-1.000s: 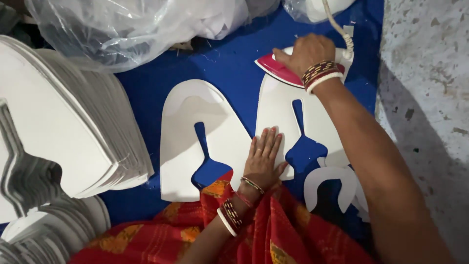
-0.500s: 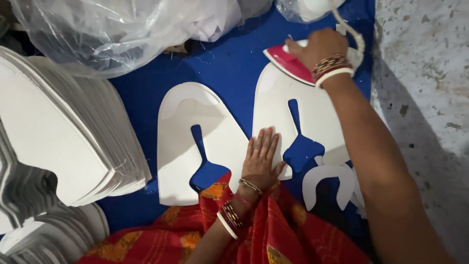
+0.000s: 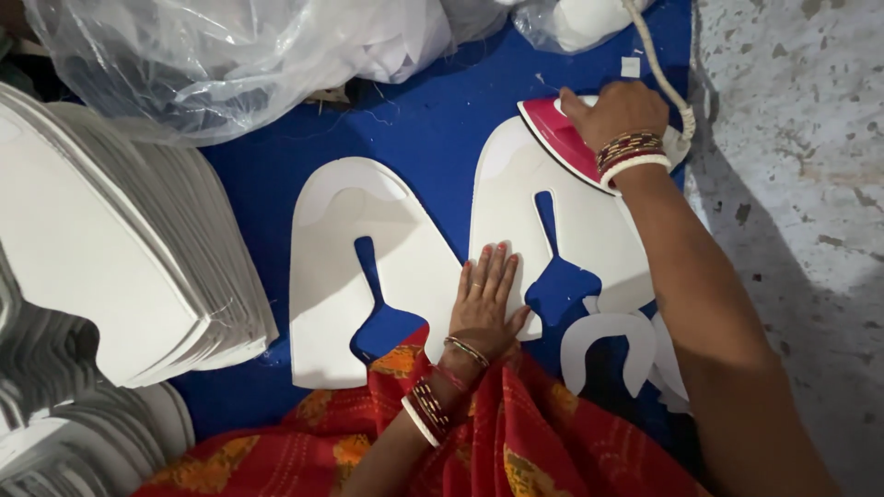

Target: The person irons white, shaped fabric pieces using a red and white electric iron. They pick up pieces from a stack, place them on a blue surface, iron them, and then move them to a separate pile.

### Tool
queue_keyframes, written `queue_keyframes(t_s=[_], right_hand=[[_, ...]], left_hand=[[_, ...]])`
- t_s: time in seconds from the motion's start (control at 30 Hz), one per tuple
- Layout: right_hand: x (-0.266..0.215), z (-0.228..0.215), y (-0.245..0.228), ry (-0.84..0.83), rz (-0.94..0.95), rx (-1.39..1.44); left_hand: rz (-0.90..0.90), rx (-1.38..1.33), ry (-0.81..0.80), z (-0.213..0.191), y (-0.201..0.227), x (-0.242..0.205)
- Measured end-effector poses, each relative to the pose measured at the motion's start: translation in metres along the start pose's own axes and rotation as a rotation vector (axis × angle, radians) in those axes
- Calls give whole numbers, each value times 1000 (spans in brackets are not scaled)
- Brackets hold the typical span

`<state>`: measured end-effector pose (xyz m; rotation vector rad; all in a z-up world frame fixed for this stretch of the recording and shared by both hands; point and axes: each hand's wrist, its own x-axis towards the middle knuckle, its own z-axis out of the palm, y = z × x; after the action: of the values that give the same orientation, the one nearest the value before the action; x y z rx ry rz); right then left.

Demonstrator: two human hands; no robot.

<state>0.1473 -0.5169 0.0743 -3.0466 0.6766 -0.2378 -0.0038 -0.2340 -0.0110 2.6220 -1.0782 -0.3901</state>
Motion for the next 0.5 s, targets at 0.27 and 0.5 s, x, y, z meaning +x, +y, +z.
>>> queue_keyframes(t_s=[0.27, 0.5], right_hand=[[2, -5, -32, -112, -97, -14], [7, -3, -41, -162, -29, -27]], left_hand=[[0, -1, -31, 1, 2, 1], [1, -14, 34, 6, -2, -4]])
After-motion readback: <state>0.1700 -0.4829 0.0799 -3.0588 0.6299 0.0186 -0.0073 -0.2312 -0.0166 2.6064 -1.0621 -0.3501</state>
